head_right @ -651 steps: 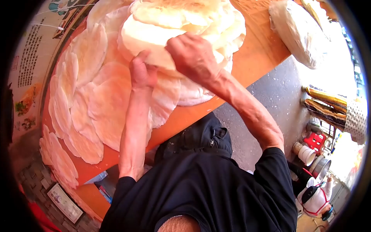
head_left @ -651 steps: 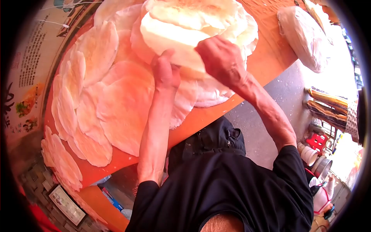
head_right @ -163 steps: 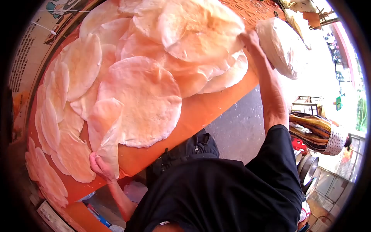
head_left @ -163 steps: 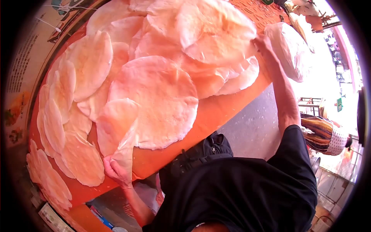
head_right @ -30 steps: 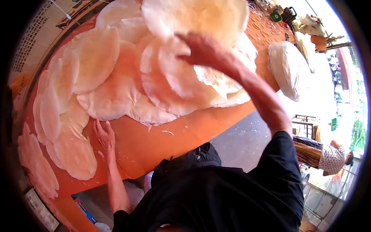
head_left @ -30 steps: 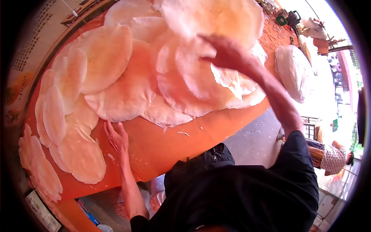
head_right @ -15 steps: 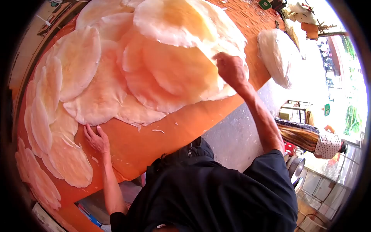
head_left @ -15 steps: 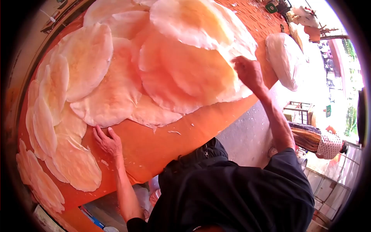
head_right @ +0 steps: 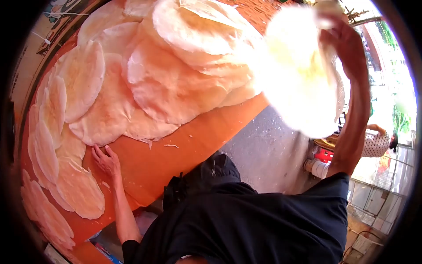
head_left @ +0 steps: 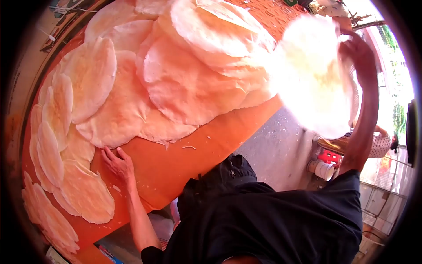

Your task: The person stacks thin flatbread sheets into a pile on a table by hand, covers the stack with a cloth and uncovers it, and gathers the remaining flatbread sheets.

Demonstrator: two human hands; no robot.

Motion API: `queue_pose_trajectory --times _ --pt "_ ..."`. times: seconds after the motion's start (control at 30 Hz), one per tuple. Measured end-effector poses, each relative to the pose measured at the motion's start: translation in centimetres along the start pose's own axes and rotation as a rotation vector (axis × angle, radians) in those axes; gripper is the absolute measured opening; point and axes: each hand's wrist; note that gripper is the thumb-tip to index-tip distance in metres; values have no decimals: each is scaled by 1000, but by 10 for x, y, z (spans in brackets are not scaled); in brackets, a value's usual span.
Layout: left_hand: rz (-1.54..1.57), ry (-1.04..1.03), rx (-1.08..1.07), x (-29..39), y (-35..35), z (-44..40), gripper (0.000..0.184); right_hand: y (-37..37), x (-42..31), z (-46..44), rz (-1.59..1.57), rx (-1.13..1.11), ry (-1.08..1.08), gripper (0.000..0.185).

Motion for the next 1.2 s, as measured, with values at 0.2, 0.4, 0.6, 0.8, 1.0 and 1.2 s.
queue_pose_trajectory --times 0.2,0.4,0.6,0.8,1.0,1.2 --pt "26 30 -26 -2 -3 1 54 -17 -90 -40 -104 339 396 20" --pt "84 49 -42 -4 -2 2 55 -81 -51 -30 -605 328 125 26" --pt "-8 51 -35 -4 -7 1 54 -204 80 12 -781 116 -368 34" --pt "-73 6 -3 -1 -7 -1 52 -223 119 -2 339 73 -11 46" --pt "-72 -14 -13 -5 -9 -2 52 -288 93 -114 257 32 362 43" --pt "-7 -16 -28 -4 -5 -1 52 -342 46 -174 509 -150 209 39"
Point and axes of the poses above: each hand's wrist, its own z-axis away from the middle knuckle, its own y-axis out of the back of the hand, x = y × z, and after that the axes turned 7 degrees about y, right-handed
